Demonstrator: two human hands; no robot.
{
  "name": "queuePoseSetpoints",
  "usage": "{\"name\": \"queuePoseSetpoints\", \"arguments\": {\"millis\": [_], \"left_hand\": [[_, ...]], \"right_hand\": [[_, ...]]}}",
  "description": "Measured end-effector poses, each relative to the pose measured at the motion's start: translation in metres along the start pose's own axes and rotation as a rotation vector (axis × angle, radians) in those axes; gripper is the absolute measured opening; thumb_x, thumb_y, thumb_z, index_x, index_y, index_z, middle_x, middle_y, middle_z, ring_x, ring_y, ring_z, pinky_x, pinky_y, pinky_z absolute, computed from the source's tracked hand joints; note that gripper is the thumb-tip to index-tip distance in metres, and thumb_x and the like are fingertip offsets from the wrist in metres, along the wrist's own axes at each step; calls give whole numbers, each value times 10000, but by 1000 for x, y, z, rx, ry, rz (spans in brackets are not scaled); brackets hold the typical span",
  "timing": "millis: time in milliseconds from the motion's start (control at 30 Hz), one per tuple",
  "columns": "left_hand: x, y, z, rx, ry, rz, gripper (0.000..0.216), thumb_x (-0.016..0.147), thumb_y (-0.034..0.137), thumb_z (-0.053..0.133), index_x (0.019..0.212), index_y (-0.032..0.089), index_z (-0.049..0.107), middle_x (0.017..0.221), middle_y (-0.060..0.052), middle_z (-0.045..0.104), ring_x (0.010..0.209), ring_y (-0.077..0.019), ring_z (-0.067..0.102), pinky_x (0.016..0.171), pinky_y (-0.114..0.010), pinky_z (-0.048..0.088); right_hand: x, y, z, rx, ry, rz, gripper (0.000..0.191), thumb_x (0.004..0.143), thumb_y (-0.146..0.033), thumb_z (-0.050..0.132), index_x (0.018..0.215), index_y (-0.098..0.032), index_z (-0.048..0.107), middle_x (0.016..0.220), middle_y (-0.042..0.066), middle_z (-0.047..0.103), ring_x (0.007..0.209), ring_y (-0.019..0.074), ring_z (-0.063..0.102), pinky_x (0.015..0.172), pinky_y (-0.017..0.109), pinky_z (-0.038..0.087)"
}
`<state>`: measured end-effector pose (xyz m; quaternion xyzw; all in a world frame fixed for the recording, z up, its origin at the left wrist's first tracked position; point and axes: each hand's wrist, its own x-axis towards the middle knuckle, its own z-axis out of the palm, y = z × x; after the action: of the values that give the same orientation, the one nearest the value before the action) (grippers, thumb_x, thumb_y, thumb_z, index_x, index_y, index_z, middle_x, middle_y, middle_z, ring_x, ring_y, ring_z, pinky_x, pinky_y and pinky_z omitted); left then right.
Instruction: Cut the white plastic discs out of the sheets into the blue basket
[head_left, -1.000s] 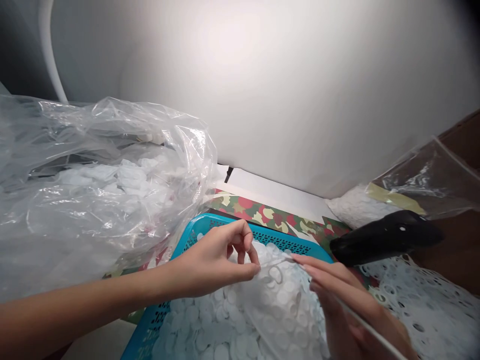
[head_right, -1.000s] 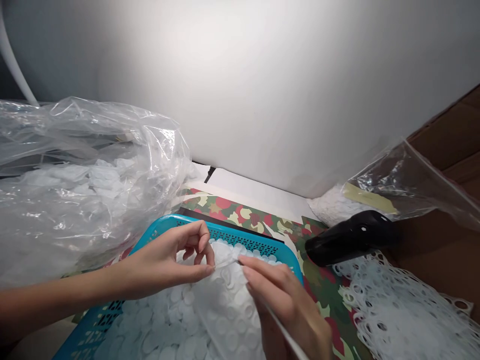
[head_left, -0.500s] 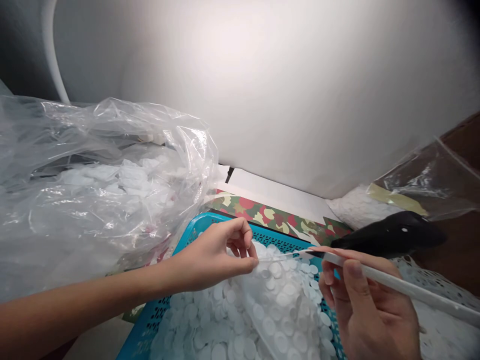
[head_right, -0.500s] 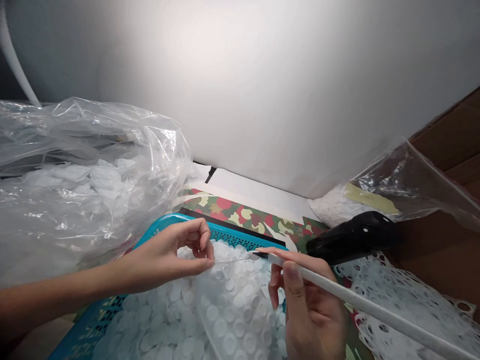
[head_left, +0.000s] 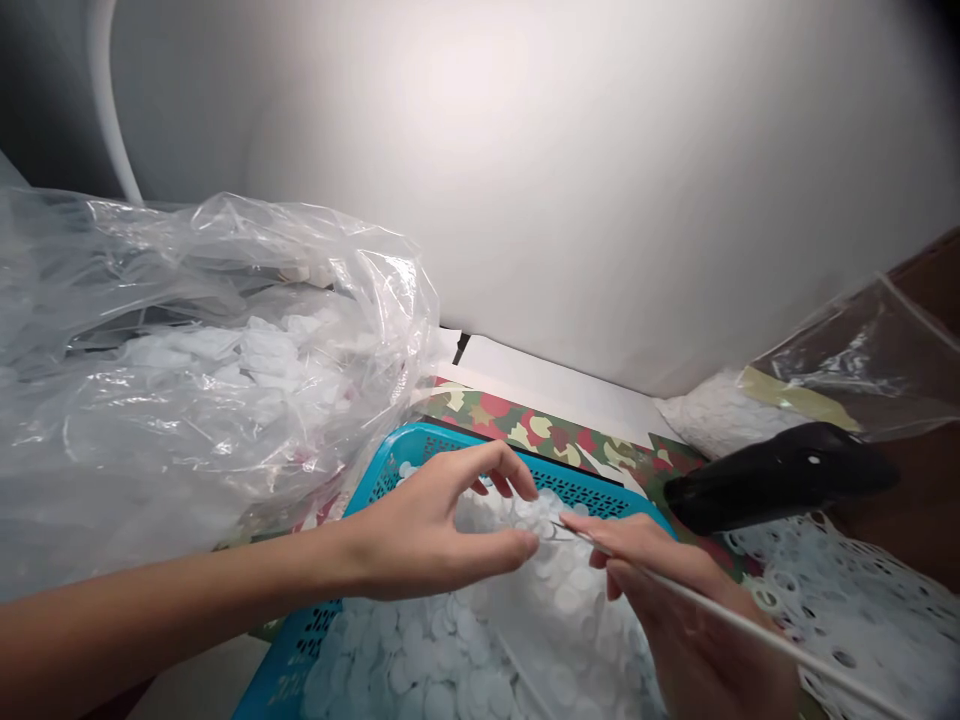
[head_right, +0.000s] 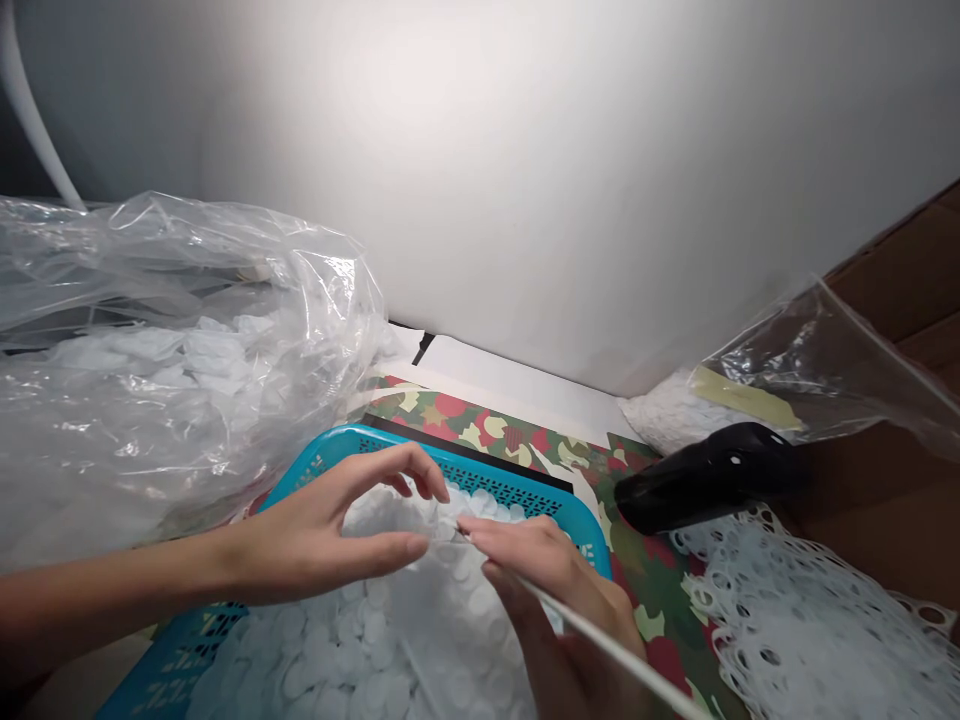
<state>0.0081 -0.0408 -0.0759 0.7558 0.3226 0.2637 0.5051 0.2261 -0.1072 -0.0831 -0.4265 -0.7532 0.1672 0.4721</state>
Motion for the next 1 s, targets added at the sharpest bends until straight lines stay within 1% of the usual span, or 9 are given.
{"name": "queuePoseSetpoints", "arguments": {"millis": [67, 167, 233, 333, 500, 600, 700, 867, 1000], "left_hand": [[0, 1, -1, -68, -10, 24, 175, 852, 306, 603, 997, 216, 563, 1056, -2, 587, 1035, -187, 531, 926, -348, 400], [2, 1, 0, -240, -70, 7, 206, 857, 323, 614, 1014, 205, 550, 1041, -15, 595, 1016, -175, 557, 893, -321, 429], [4, 1, 2, -343, -102, -29, 225, 853, 321, 629, 1016, 196, 538, 985, -15, 604, 963, -160, 578, 834, -292, 451], [5, 1, 4, -445, -103, -50, 180, 857, 267, 632, 974, 172, 533, 879, -1, 598, 863, -122, 585, 763, -244, 448], [8, 0, 4, -528, -67, -66, 147, 844, 210, 646, 917, 159, 529, 829, 12, 577, 800, -97, 559, 704, -213, 432], [7, -1, 4, -512, -57, -58, 138, 836, 206, 651, 904, 160, 539, 834, 15, 572, 788, -95, 551, 683, -208, 435], [5, 0, 4, -498, -67, -43, 111, 833, 195, 648, 880, 160, 554, 852, 15, 575, 792, -94, 555, 698, -208, 451], [6, 3, 4, -447, -75, -59, 103, 794, 177, 677, 825, 141, 586, 826, 1, 611, 777, -106, 578, 718, -225, 477], [6, 2, 4, -396, -66, -48, 137, 770, 183, 699, 843, 153, 586, 845, -8, 638, 797, -126, 599, 720, -245, 477]], "right_hand": [[0, -4, -6, -97, -100, -130, 340, 862, -80, 536, 1153, -242, 605, 1133, 61, 672, 1026, 213, 627, 831, 333, 547], [-1, -5, -10, -208, -199, -257, 393, 866, -81, 551, 1235, -217, 554, 1210, 83, 638, 1057, 214, 617, 862, 345, 539], [-3, -4, -7, -250, -169, -310, 360, 890, -91, 528, 1232, -200, 561, 1195, 93, 645, 1053, 205, 614, 844, 334, 543], [-6, -3, 2, -300, -83, -343, 285, 916, -133, 501, 1164, -206, 621, 1125, 96, 674, 1022, 199, 627, 812, 316, 551], [-2, -9, 1, -287, -29, -321, 295, 868, -112, 547, 1113, -243, 646, 1024, 70, 702, 944, 191, 673, 752, 283, 583], [2, -15, -8, -253, -59, -277, 326, 831, -70, 557, 1107, -227, 629, 1002, 63, 697, 940, 190, 675, 738, 277, 591], [5, -16, -13, -244, -90, -219, 291, 826, -78, 553, 1073, -212, 631, 990, 60, 687, 920, 176, 676, 730, 256, 590], [5, -16, -10, -226, -102, -183, 227, 837, -109, 544, 1017, -209, 639, 951, 50, 680, 871, 161, 679, 702, 239, 585], [3, -16, -9, -199, -101, -167, 253, 836, -93, 543, 1042, -219, 617, 959, 43, 670, 871, 154, 671, 711, 238, 579]]}}
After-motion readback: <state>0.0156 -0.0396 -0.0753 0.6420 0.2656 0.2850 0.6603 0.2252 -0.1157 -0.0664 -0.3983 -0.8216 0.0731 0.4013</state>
